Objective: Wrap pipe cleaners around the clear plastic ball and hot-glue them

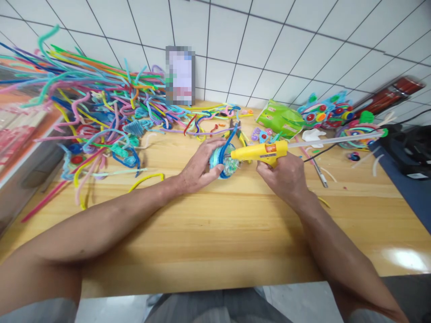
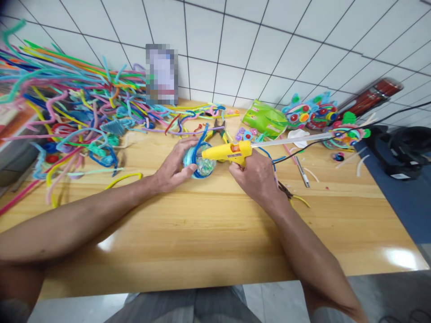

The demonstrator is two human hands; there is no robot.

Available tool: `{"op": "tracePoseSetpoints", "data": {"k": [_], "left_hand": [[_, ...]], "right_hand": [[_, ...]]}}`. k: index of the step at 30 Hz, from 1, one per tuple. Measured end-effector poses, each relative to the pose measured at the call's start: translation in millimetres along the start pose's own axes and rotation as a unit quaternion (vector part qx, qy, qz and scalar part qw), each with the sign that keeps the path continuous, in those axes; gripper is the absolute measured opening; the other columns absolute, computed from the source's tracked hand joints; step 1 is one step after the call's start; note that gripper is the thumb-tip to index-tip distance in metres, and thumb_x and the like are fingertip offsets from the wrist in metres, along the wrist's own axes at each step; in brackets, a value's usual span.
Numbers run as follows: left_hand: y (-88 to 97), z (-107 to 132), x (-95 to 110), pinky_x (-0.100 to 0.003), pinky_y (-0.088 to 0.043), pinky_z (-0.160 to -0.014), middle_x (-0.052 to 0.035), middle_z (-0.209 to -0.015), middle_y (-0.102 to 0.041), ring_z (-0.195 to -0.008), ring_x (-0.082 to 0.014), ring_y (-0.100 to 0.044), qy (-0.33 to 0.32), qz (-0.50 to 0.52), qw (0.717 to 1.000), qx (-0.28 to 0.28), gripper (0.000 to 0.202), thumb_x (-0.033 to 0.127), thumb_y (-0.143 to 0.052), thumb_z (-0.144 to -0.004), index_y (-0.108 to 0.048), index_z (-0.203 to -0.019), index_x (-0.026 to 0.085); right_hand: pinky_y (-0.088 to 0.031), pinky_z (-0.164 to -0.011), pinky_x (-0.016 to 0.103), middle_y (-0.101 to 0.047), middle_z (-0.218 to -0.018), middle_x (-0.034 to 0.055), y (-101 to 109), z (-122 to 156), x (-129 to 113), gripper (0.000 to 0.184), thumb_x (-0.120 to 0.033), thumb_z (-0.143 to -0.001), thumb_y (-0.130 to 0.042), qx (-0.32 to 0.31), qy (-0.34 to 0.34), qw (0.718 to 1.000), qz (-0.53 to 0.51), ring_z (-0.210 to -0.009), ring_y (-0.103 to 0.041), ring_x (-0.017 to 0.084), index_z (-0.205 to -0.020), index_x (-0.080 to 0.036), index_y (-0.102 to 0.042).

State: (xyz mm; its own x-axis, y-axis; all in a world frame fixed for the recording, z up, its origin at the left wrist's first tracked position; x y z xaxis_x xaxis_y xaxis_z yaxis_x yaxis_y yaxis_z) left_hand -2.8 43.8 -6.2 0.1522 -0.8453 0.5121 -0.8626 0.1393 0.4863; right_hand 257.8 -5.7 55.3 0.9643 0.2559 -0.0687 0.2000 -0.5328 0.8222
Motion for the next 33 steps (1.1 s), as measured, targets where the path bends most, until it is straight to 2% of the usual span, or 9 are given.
{"op": "tracePoseSetpoints", "data": {"k": [12, 25, 33], "left_hand": [[-0.5, -0.5, -0.2, -0.059, -0.045, -0.129, -0.0185, -0.16, -0.057, -0.154, -0.0338, -0.053, 0.0, 0.002, 1.0, 0.006, 0.057, 0.049, -0.055, -0.111, -0.041, -0.162, 0.026], [0.7, -1.2, 1.3, -0.059, -0.046, -0.129, -0.0192, -0.159, -0.056, -0.154, -0.034, -0.052, 0.006, -0.005, 1.0, -0.003, 0.057, 0.049, -0.053, -0.112, -0.042, -0.161, 0.024], [0.1, 0.3, 0.3, -0.059, -0.047, -0.128, -0.0193, -0.158, -0.056, -0.153, -0.0323, -0.053, 0.005, -0.013, 1.0, -0.001, 0.056, 0.049, -0.053, -0.112, -0.041, -0.161, 0.024]], "right_hand": [[-0.05, -0.067, 0.038, -0.064, -0.069, 0.0059, 1.9, -1.2, -4.1, 0.006, -0.029, -0.08, -0.063, -0.031, -0.035, 0.999, -0.015, -0.068, -0.065, 0.027, -0.078, -0.024, -0.06], [-0.048, -0.064, 0.037, -0.062, -0.067, 0.0062, 3.4, -1.8, -3.5, 0.006, -0.028, -0.08, -0.061, -0.021, -0.022, 0.999, -0.017, -0.068, -0.064, 0.027, -0.075, -0.025, -0.058], [-0.049, -0.066, 0.038, -0.063, -0.066, 0.0062, 7.2, -4.5, -2.1, 0.011, -0.028, -0.079, -0.062, -0.037, -0.034, 0.999, -0.015, -0.07, -0.066, 0.028, -0.072, -0.027, -0.054]]}}
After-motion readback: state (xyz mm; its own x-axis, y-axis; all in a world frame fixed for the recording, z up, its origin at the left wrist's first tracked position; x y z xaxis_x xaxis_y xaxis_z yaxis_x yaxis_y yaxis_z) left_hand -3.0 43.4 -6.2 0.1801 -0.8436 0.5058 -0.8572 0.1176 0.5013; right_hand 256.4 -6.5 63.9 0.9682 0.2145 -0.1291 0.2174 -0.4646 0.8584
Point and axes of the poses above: each hand's wrist, its own z-axis away from the middle knuckle, its own y-axis out of the back of the hand, x = y × z, the point moved 2 cm from there along -z, towards the middle knuckle
